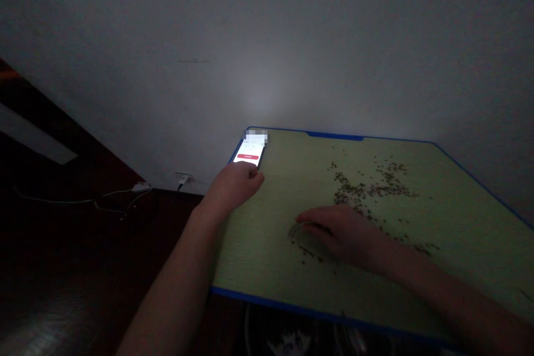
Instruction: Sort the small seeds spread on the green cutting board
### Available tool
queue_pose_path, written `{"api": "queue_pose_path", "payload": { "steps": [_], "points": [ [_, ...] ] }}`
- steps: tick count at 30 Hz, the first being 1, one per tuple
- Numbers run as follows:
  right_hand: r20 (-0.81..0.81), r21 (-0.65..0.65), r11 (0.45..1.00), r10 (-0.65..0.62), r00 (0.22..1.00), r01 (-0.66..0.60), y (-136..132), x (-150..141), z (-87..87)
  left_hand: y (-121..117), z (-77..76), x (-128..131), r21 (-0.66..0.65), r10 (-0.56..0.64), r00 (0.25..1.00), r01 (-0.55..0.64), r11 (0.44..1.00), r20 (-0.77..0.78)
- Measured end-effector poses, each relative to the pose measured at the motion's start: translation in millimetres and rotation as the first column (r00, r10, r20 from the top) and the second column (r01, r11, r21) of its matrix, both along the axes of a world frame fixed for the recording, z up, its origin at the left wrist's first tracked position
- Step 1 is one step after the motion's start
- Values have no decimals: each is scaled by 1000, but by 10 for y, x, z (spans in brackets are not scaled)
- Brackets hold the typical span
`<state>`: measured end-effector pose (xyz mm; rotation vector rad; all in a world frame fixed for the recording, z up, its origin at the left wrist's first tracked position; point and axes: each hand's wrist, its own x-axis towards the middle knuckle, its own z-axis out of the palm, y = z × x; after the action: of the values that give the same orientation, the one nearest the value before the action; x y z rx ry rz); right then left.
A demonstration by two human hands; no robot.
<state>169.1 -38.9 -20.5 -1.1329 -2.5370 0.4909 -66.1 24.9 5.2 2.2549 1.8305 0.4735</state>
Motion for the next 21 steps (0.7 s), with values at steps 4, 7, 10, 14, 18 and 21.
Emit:
{"api": "queue_pose_path", "payload": {
  "steps": [4,7,10,14,18,21],
  "points": [
    [-92,-27,990,-137,986,136,-212,119,90,-11,9,9,-2,-1,1000,1,1000,8],
    [-166,-3,914,-400,901,405,-516,283,79,-16,10,7,-2,12,1000,-12,1000,12],
    [-166,27,840,-531,831,542,-828,415,-54,-17,7,7,7,4,1000,-4,1000,15],
    [-73,49,820,-566,821,570,-1030,433,-253,-23,15,16,-6,-1,1000,1,1000,2],
    [-13,98,790,-607,795,605,-976,227,-294,-29,19,12,-7,1,1000,-1,1000,-2],
    [-31,115,793,-598,801,598,-878,13,-249,-24,3,1,14,-11,1000,11,1000,13]
  ]
}}
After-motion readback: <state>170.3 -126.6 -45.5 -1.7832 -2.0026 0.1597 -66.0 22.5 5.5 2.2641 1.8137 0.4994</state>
